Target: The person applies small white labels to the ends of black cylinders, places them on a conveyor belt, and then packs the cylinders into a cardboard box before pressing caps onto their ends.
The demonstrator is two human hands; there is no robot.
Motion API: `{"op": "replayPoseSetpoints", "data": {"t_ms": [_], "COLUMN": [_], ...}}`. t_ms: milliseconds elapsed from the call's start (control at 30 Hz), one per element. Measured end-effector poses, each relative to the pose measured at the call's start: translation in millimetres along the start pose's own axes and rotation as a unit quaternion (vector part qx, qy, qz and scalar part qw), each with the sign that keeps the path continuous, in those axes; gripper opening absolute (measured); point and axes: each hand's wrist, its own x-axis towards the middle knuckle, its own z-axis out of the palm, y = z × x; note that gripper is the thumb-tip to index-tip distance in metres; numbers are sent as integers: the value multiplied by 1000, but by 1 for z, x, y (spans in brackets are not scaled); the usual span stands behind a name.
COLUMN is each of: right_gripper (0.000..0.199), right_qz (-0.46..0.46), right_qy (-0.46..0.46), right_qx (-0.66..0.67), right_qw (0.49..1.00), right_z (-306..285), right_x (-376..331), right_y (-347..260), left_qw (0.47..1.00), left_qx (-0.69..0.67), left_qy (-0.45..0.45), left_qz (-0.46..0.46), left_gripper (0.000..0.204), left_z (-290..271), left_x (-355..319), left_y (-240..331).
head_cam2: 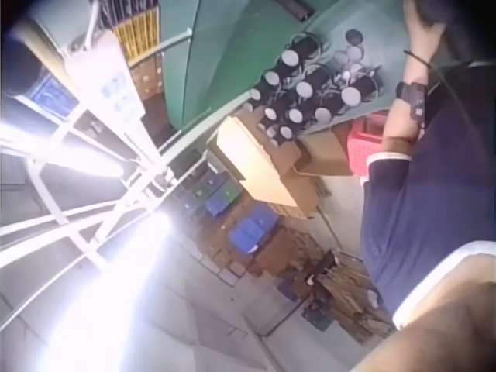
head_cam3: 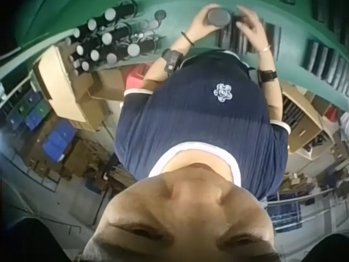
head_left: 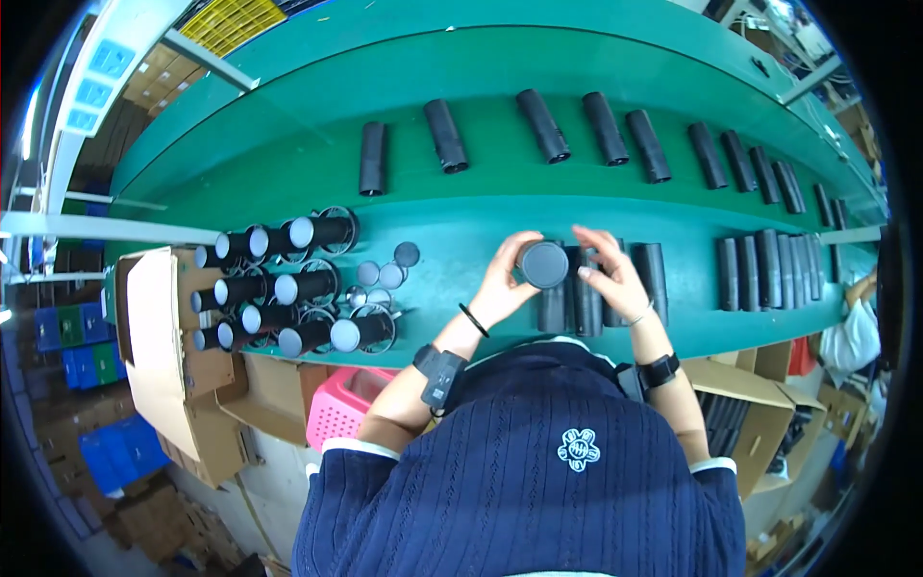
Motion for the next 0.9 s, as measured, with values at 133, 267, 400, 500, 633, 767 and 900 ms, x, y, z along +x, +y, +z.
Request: {"op": "replayPoseSetpoints", "data": {"t_ms": [133,267,400,500,633,767,900], "right_gripper": [79,33,21,20,29,33,18], "right_qz": [-20,-130,154,-13,1,96,169], "right_qy": [-88,-84,-107,-85,64,185,123], "right_qx": [32,-1,188,44,104,200,150], "right_qw": [995,988,964,995,993,957,966], "right_z": [29,45,42,47,41,18,13], "right_x": [13,34,38,36,35,27,-17], "right_y": [-62,-42,-38,-50,-38,3,39], "left_qw": [971,965,990,996,993,955,954], "left_qx": [224,238,120,81,-64,-202,-142], "left_qy": [32,8,-48,-49,-74,166,238], "left_qz": [77,110,55,-6,-73,-137,-117], "left_gripper": [63,62,69,78,90,87,83], "left_z": [-16,-17,-14,-15,-20,-54,-142], "left_x": [-18,-24,-30,-31,-26,13,62], "left_y": [4,-4,-1,3,14,25,16]}}
